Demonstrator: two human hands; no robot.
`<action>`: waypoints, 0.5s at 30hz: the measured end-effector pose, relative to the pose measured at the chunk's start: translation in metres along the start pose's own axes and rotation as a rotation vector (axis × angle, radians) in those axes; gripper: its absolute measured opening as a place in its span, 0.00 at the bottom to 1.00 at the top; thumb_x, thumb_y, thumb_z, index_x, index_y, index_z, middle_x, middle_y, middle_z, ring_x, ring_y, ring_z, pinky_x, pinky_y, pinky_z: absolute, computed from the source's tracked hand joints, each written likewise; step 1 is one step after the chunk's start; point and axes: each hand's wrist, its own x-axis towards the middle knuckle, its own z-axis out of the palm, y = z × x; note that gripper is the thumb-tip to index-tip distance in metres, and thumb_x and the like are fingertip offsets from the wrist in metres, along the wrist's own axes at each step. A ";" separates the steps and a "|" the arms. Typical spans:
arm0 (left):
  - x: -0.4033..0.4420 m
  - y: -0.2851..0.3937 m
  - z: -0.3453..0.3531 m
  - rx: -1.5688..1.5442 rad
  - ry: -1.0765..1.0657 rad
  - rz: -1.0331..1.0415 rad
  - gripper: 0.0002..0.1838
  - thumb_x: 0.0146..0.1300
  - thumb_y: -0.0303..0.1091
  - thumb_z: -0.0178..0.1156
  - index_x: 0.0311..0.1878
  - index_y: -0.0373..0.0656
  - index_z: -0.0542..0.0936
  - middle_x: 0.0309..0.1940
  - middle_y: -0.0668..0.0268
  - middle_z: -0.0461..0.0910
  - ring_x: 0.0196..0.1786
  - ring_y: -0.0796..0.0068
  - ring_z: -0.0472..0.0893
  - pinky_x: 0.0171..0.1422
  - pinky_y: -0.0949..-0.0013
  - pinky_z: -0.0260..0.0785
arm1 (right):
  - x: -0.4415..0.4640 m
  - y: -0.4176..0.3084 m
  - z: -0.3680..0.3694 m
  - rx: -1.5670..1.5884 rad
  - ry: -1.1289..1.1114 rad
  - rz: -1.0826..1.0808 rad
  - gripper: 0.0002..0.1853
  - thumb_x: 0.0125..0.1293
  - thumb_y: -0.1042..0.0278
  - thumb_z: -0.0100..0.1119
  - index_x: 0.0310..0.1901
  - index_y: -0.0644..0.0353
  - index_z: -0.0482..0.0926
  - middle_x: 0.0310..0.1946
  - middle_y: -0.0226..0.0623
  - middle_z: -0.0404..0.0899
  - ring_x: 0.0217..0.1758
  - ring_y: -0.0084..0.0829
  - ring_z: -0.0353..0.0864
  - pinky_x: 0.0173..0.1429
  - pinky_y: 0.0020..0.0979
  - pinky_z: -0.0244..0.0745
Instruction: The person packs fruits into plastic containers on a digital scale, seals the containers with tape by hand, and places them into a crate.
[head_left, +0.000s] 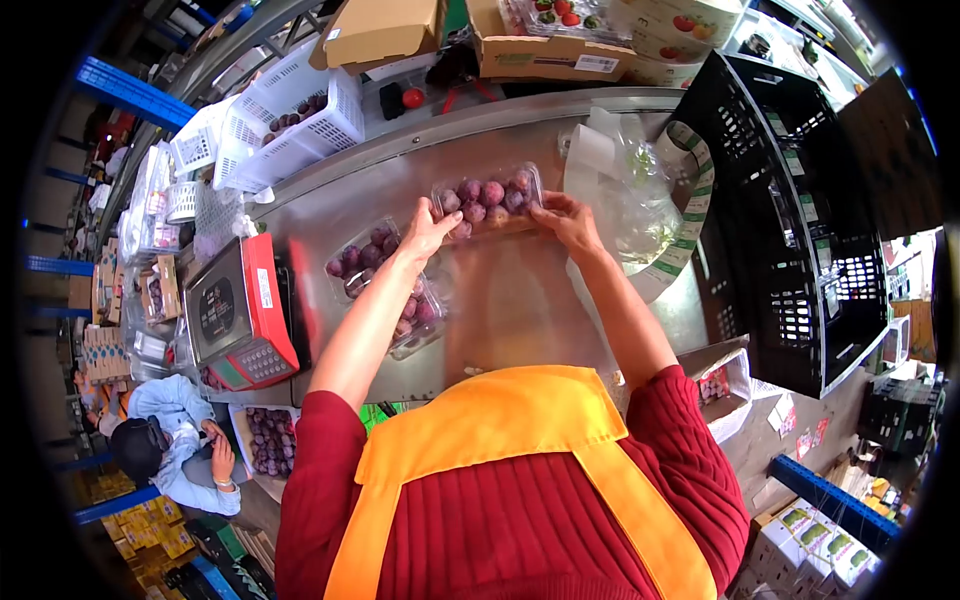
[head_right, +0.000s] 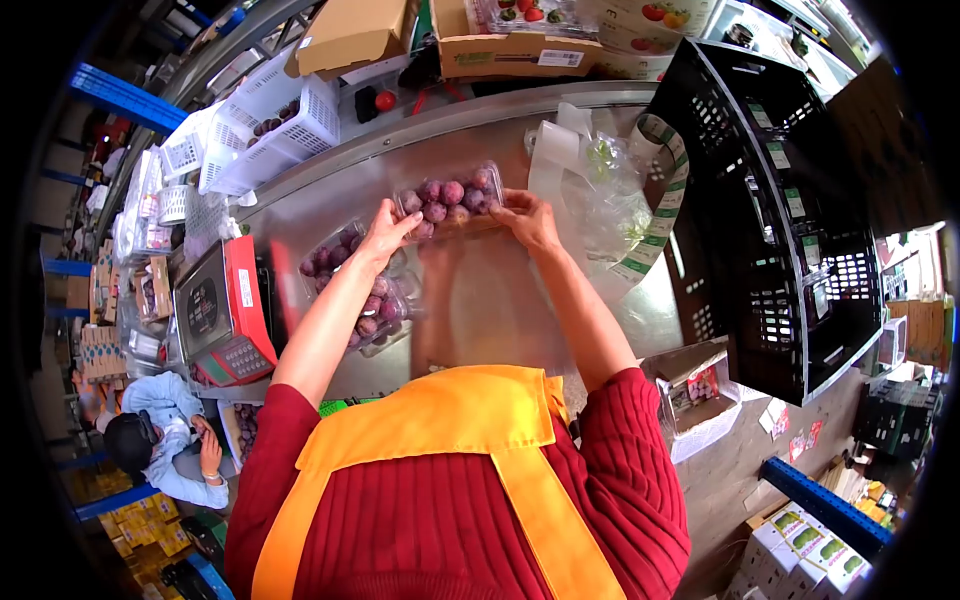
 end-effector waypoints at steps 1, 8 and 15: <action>-0.016 0.013 0.000 -0.174 -0.081 -0.030 0.20 0.63 0.35 0.70 0.48 0.40 0.68 0.44 0.66 0.74 0.47 0.75 0.80 0.51 0.67 0.77 | -0.007 0.012 -0.009 0.013 -0.022 -0.018 0.21 0.59 0.72 0.72 0.54 0.61 0.79 0.41 0.34 0.84 0.39 0.25 0.84 0.38 0.26 0.81; -0.110 0.073 -0.027 -0.207 -0.150 0.136 0.34 0.52 0.30 0.77 0.59 0.38 0.67 0.53 0.64 0.75 0.54 0.74 0.78 0.60 0.66 0.74 | -0.093 -0.012 0.006 0.144 -0.176 -0.109 0.19 0.59 0.75 0.72 0.51 0.58 0.77 0.47 0.29 0.78 0.37 0.21 0.82 0.34 0.23 0.76; -0.157 0.068 -0.067 -0.199 -0.262 -0.119 0.27 0.64 0.51 0.65 0.53 0.36 0.75 0.41 0.61 0.82 0.37 0.70 0.85 0.43 0.64 0.80 | -0.121 -0.074 0.044 0.111 -0.301 -0.073 0.25 0.56 0.66 0.77 0.51 0.67 0.76 0.41 0.36 0.82 0.35 0.28 0.87 0.30 0.23 0.74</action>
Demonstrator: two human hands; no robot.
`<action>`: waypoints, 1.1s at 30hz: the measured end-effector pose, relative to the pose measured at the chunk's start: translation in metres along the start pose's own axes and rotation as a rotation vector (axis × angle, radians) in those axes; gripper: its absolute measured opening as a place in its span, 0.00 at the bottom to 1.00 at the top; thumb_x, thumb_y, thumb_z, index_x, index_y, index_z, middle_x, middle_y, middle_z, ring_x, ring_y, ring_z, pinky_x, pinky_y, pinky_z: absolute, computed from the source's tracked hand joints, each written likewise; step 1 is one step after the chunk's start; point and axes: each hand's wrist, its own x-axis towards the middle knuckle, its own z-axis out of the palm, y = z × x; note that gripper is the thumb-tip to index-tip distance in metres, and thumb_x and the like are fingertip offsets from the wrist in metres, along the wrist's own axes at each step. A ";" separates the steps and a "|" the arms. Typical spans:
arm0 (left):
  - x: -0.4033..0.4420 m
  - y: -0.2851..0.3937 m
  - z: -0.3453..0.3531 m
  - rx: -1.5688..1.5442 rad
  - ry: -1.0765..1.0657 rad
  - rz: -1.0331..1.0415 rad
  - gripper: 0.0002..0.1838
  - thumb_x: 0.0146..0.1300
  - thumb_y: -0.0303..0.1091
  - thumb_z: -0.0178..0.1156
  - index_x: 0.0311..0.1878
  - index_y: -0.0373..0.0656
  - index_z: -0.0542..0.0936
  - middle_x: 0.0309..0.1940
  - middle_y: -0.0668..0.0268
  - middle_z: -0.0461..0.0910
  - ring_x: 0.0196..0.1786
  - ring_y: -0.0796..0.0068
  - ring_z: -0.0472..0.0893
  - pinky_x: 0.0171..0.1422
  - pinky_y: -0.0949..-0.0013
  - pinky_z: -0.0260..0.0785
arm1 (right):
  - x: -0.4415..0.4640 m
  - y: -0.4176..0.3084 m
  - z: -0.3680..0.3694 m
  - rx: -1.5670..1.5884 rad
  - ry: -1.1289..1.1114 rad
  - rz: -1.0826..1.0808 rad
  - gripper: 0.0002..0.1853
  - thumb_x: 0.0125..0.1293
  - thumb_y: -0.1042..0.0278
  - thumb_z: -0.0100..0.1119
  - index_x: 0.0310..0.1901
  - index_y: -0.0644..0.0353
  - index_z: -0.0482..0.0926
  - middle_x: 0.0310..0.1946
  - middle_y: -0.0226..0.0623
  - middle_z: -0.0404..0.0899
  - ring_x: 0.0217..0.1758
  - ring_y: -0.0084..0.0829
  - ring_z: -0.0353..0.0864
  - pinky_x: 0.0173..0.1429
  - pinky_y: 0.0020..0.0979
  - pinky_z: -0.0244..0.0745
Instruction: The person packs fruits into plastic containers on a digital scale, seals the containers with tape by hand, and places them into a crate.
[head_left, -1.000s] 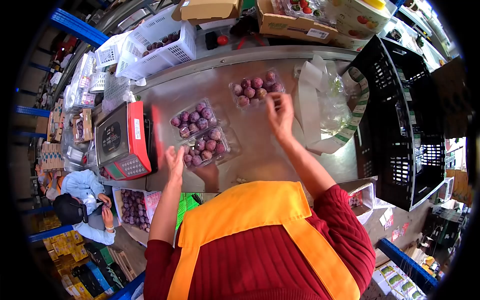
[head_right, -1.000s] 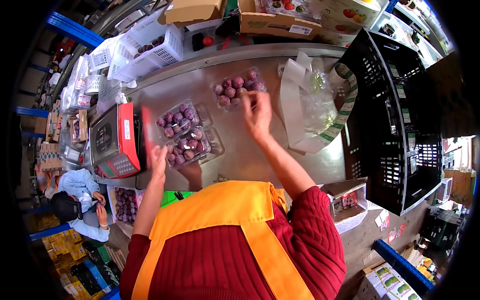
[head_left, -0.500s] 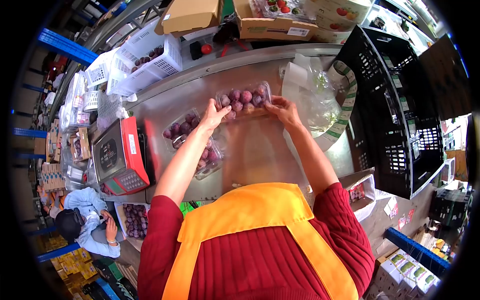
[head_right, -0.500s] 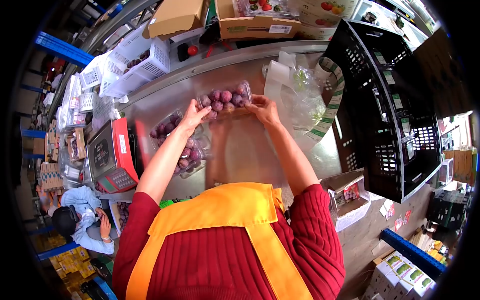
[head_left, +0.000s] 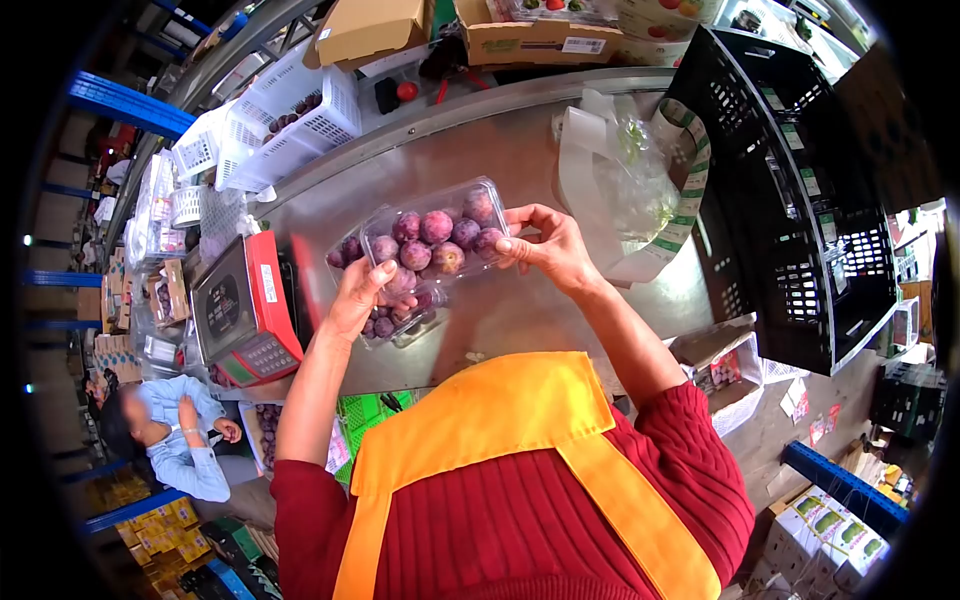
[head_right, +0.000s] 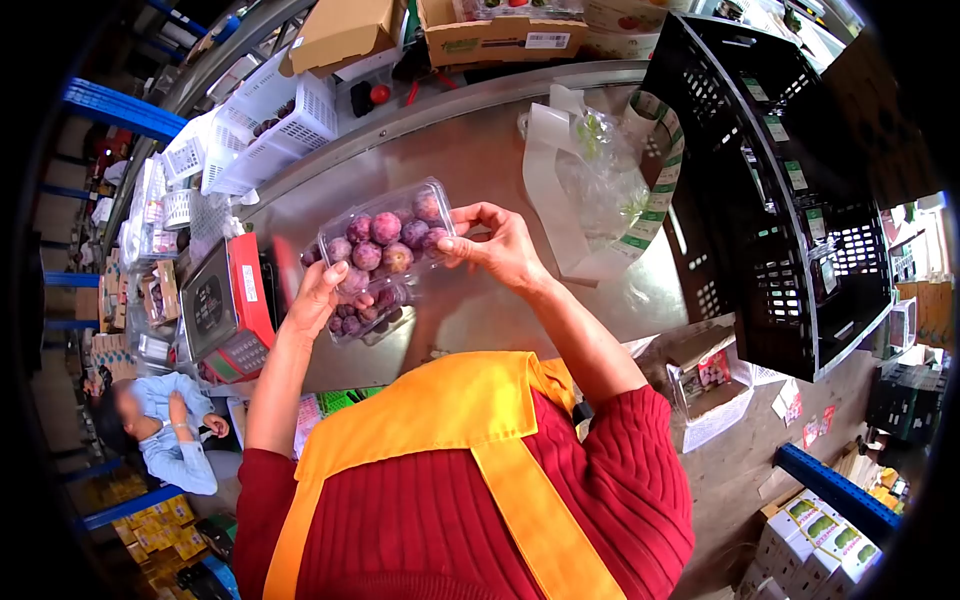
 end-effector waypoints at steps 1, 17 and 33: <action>-0.005 -0.002 0.000 -0.004 0.014 0.016 0.28 0.64 0.53 0.63 0.52 0.36 0.75 0.39 0.61 0.82 0.34 0.69 0.85 0.40 0.64 0.80 | -0.001 -0.004 0.005 -0.002 -0.012 0.016 0.26 0.56 0.66 0.77 0.51 0.67 0.76 0.40 0.36 0.83 0.34 0.28 0.87 0.29 0.23 0.74; -0.007 -0.077 0.040 -0.397 -0.084 0.142 0.34 0.65 0.51 0.59 0.70 0.46 0.64 0.62 0.63 0.74 0.60 0.66 0.78 0.48 0.56 0.80 | -0.025 -0.043 0.039 -0.443 0.140 -0.198 0.24 0.48 0.65 0.82 0.44 0.68 0.83 0.28 0.27 0.78 0.29 0.15 0.74 0.34 0.22 0.73; 0.019 -0.100 0.024 -0.309 -0.329 0.216 0.31 0.67 0.47 0.59 0.68 0.45 0.64 0.58 0.64 0.77 0.55 0.67 0.78 0.59 0.61 0.69 | -0.050 -0.046 0.042 -0.586 0.137 -0.560 0.29 0.47 0.65 0.81 0.53 0.59 0.83 0.38 0.33 0.79 0.25 0.18 0.73 0.29 0.22 0.71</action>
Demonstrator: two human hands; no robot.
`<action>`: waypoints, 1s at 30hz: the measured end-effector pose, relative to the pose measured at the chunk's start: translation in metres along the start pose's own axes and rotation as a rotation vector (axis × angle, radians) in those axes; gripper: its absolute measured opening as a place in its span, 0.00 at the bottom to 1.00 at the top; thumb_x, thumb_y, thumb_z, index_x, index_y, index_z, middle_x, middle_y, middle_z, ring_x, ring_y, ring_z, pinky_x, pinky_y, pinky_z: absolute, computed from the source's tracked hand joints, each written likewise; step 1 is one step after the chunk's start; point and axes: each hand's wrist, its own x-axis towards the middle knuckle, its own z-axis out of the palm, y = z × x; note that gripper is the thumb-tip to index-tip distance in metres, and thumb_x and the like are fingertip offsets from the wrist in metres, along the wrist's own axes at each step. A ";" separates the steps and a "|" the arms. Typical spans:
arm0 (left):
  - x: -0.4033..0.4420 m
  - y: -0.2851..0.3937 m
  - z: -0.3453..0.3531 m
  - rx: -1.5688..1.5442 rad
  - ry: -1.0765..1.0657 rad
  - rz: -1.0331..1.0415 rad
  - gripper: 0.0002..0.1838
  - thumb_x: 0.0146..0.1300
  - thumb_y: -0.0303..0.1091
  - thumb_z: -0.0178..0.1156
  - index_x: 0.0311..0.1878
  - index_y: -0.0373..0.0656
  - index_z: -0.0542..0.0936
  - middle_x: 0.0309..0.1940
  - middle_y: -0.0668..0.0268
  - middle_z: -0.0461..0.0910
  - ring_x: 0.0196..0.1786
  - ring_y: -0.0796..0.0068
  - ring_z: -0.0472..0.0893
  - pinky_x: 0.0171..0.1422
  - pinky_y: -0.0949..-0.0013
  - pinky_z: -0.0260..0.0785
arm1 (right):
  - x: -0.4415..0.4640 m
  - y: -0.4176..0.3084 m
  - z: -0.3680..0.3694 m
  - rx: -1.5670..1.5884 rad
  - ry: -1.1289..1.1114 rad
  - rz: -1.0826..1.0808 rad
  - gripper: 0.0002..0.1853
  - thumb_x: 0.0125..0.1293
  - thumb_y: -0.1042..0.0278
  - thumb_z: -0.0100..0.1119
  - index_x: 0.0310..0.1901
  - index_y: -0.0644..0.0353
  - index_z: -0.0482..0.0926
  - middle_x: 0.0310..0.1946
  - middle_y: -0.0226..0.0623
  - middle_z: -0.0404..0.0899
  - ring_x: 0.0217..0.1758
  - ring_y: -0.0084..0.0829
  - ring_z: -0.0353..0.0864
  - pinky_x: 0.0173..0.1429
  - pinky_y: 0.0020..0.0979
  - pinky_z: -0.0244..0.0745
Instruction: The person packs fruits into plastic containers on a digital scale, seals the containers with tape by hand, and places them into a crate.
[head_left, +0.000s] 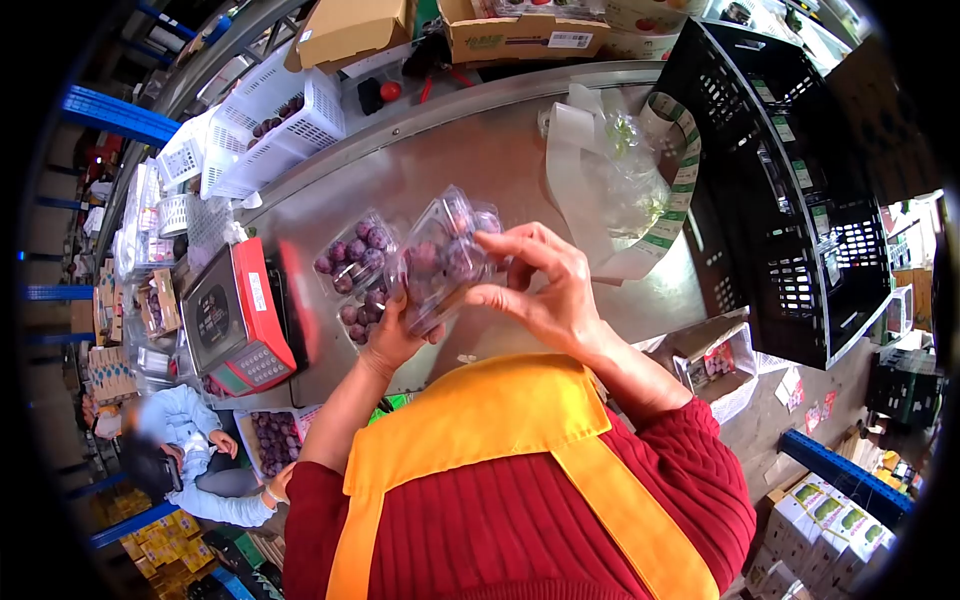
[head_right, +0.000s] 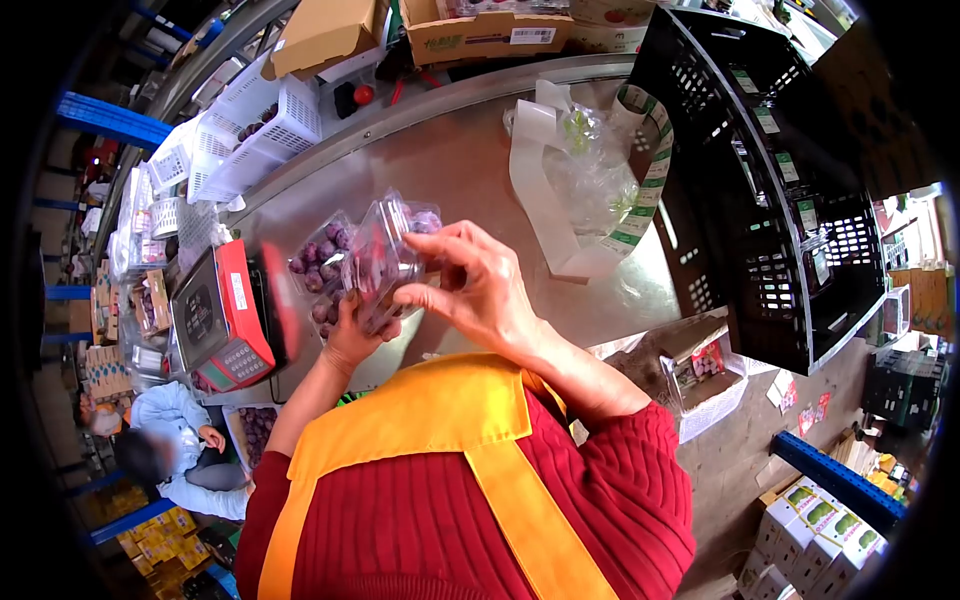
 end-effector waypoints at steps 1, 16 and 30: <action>-0.009 -0.006 0.002 0.533 0.083 0.158 0.34 0.66 0.53 0.58 0.70 0.46 0.63 0.60 0.64 0.76 0.59 0.66 0.77 0.63 0.60 0.66 | -0.004 -0.004 0.003 -0.011 0.012 -0.051 0.29 0.47 0.64 0.81 0.53 0.58 0.83 0.38 0.32 0.79 0.26 0.17 0.73 0.29 0.21 0.71; 0.028 0.022 0.018 -0.338 0.121 -0.029 0.46 0.56 0.61 0.63 0.70 0.41 0.62 0.64 0.57 0.70 0.66 0.57 0.71 0.73 0.57 0.62 | 0.001 -0.045 0.021 -0.258 -0.010 -0.777 0.18 0.51 0.67 0.62 0.46 0.54 0.86 0.45 0.33 0.84 0.36 0.27 0.86 0.33 0.25 0.80; -0.001 0.085 0.041 0.227 0.345 0.261 0.45 0.50 0.51 0.74 0.67 0.40 0.65 0.60 0.60 0.72 0.60 0.60 0.76 0.69 0.63 0.66 | 0.008 -0.016 -0.003 -0.027 0.010 -0.003 0.31 0.48 0.61 0.80 0.54 0.57 0.75 0.34 0.31 0.76 0.28 0.24 0.78 0.32 0.27 0.77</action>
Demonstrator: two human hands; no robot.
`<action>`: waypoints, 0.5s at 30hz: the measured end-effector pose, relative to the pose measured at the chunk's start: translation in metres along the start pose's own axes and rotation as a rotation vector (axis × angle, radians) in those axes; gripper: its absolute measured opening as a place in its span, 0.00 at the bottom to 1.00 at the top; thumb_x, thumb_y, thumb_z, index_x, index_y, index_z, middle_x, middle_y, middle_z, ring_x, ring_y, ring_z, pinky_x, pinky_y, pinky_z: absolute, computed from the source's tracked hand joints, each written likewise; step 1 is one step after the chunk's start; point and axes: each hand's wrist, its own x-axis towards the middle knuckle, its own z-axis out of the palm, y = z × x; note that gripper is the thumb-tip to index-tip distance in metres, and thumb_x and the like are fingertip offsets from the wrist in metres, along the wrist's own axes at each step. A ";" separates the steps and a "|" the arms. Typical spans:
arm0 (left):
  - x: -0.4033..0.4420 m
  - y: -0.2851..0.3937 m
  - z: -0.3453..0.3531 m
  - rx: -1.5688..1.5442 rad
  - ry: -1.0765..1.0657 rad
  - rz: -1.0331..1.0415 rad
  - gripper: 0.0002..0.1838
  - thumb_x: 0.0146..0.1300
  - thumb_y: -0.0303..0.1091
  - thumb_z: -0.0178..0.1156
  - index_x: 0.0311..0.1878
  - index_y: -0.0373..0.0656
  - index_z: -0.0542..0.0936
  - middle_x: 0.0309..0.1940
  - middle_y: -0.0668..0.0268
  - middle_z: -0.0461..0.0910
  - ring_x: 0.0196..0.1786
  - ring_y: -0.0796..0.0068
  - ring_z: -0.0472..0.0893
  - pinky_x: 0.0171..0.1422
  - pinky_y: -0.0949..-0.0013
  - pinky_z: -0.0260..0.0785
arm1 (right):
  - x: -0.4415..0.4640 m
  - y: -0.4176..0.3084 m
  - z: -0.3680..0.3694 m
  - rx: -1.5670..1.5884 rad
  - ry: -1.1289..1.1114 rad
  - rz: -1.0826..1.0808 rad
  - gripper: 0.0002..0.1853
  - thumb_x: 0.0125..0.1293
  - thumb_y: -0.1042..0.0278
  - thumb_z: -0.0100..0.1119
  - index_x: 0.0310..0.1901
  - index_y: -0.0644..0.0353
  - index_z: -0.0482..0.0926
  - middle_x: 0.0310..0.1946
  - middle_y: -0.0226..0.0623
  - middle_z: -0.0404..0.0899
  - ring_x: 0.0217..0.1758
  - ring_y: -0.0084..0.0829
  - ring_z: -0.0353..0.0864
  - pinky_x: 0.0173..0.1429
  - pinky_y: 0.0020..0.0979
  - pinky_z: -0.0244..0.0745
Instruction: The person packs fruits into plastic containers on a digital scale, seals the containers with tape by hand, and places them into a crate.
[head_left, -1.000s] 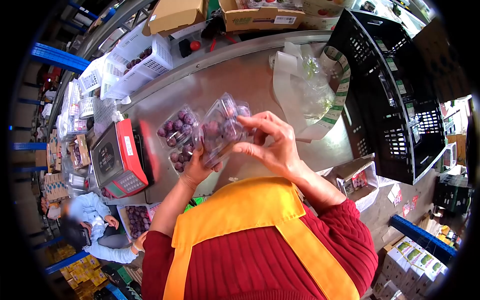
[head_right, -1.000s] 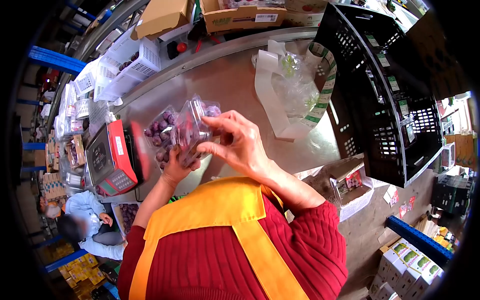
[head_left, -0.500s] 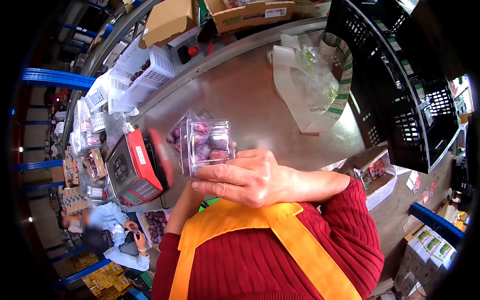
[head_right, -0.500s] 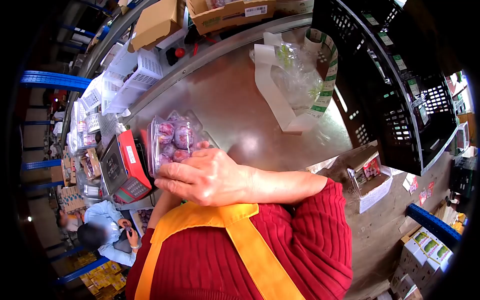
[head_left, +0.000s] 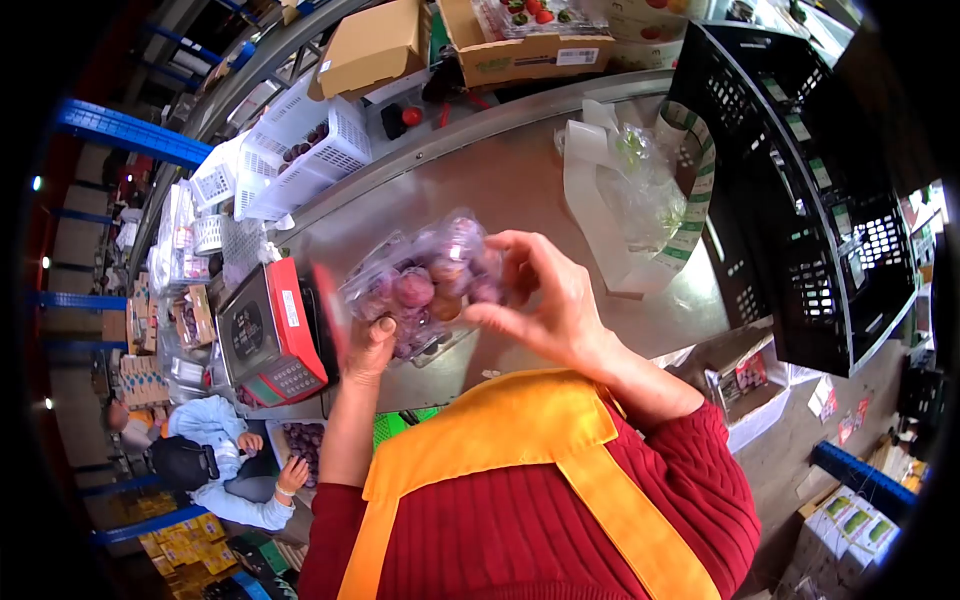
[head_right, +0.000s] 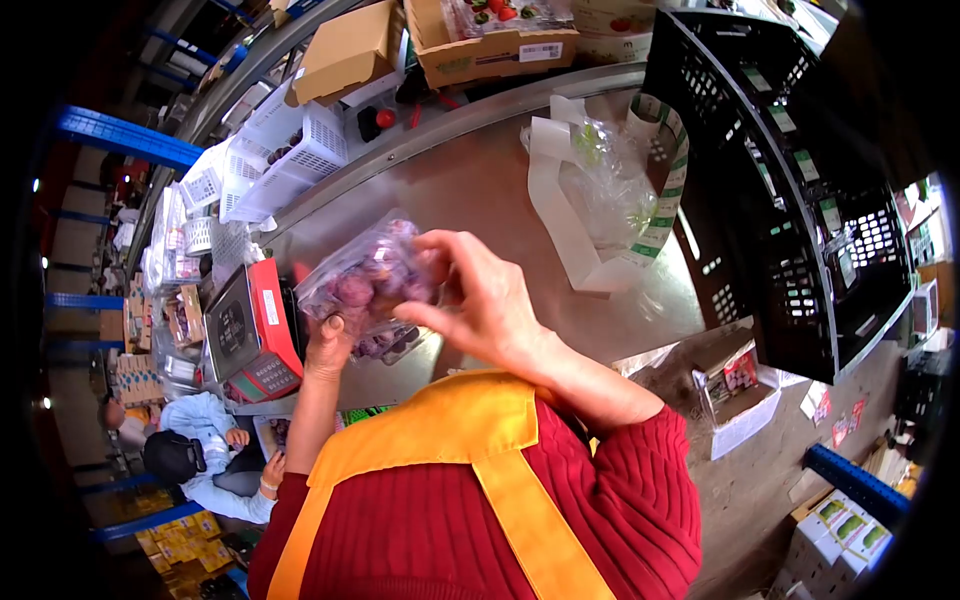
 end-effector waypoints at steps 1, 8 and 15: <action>-0.002 0.018 0.000 0.235 0.040 0.100 0.46 0.45 0.45 0.77 0.66 0.41 0.66 0.60 0.59 0.72 0.60 0.60 0.75 0.68 0.61 0.67 | -0.001 0.025 0.003 0.140 -0.044 0.110 0.29 0.49 0.68 0.79 0.53 0.59 0.75 0.36 0.32 0.77 0.31 0.23 0.78 0.36 0.26 0.79; -0.005 0.037 -0.002 1.173 -0.031 1.050 0.32 0.47 0.27 0.75 0.55 0.54 0.72 0.54 0.56 0.71 0.53 0.47 0.79 0.54 0.52 0.77 | 0.001 0.093 0.038 0.091 0.165 -0.291 0.18 0.45 0.88 0.70 0.34 0.61 0.71 0.39 0.39 0.80 0.43 0.35 0.84 0.42 0.30 0.82; -0.032 0.023 -0.013 1.548 0.143 1.356 0.23 0.49 0.33 0.73 0.44 0.72 0.75 0.47 0.71 0.69 0.50 0.65 0.75 0.46 0.64 0.73 | -0.016 0.108 0.050 -0.111 0.339 -0.520 0.22 0.38 0.91 0.66 0.33 0.60 0.70 0.38 0.42 0.82 0.37 0.39 0.84 0.38 0.31 0.80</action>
